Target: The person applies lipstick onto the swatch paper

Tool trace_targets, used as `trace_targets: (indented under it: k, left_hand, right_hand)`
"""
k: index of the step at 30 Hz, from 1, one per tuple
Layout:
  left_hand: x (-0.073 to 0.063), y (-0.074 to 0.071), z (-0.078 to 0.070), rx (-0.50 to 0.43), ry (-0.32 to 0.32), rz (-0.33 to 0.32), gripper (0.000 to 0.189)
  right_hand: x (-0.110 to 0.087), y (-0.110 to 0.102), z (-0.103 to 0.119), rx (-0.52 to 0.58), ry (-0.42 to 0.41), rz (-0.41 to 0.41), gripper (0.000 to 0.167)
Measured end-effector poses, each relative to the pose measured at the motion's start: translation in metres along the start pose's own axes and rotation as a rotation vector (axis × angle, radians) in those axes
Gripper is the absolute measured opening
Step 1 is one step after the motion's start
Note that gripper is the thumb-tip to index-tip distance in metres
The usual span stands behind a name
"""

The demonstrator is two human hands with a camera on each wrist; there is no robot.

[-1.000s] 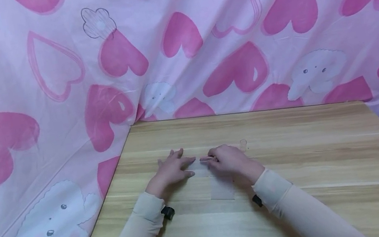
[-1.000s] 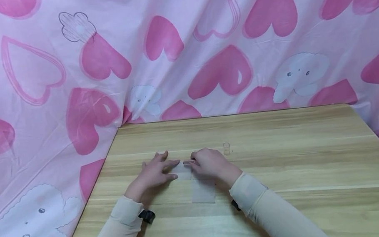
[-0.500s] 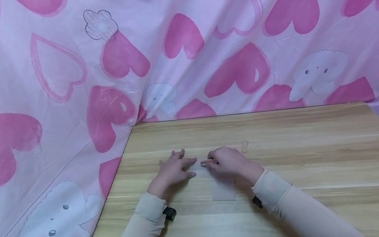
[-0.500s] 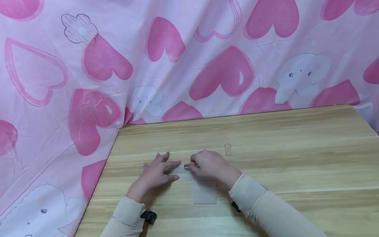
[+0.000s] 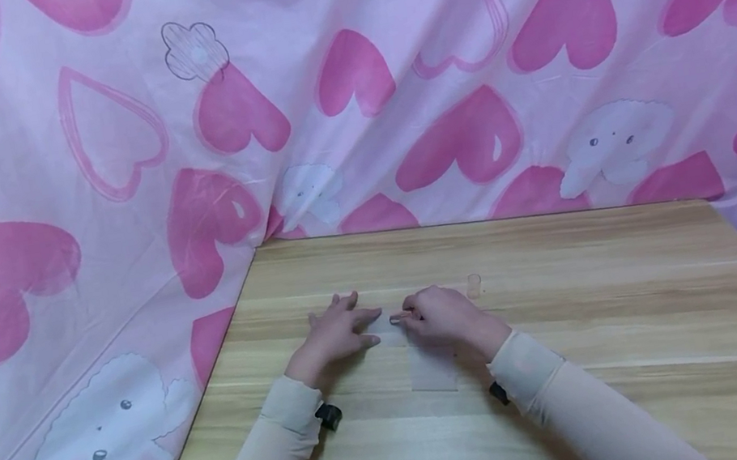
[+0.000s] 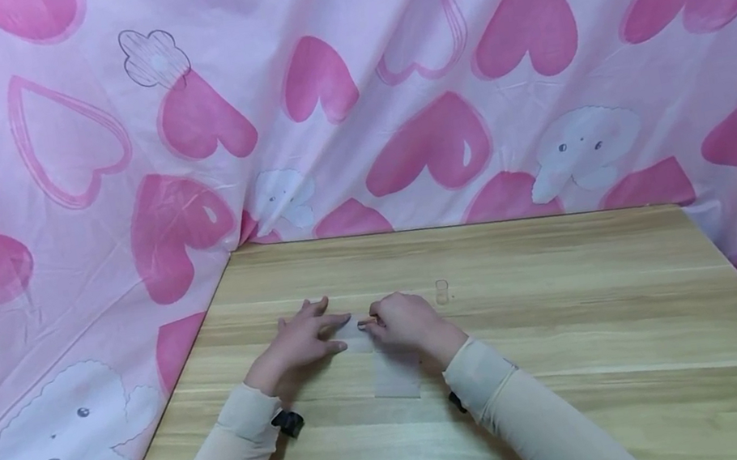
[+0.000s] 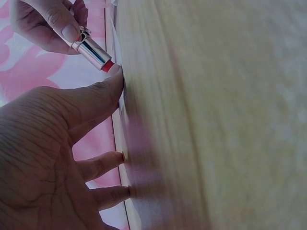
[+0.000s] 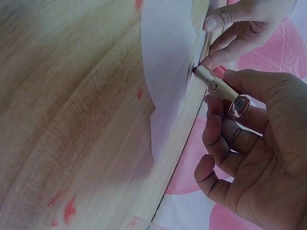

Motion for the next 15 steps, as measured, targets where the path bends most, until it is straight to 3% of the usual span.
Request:
trace_targets:
  k: [15]
  left_hand:
    - [0.0013, 0.0023, 0.0026, 0.031, 0.010, -0.008, 0.053]
  right_hand:
    - [0.0016, -0.0014, 0.0027, 0.008, 0.004, 0.015, 0.022]
Point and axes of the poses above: each hand's wrist, its own x-axis towards the middle knuckle, its own y-axis out of the palm, z = x × y, the point moved 1 cm from there along x, towards the middle knuckle, and after that the axes turned 1 degree about -z, right-handed, at the moved point
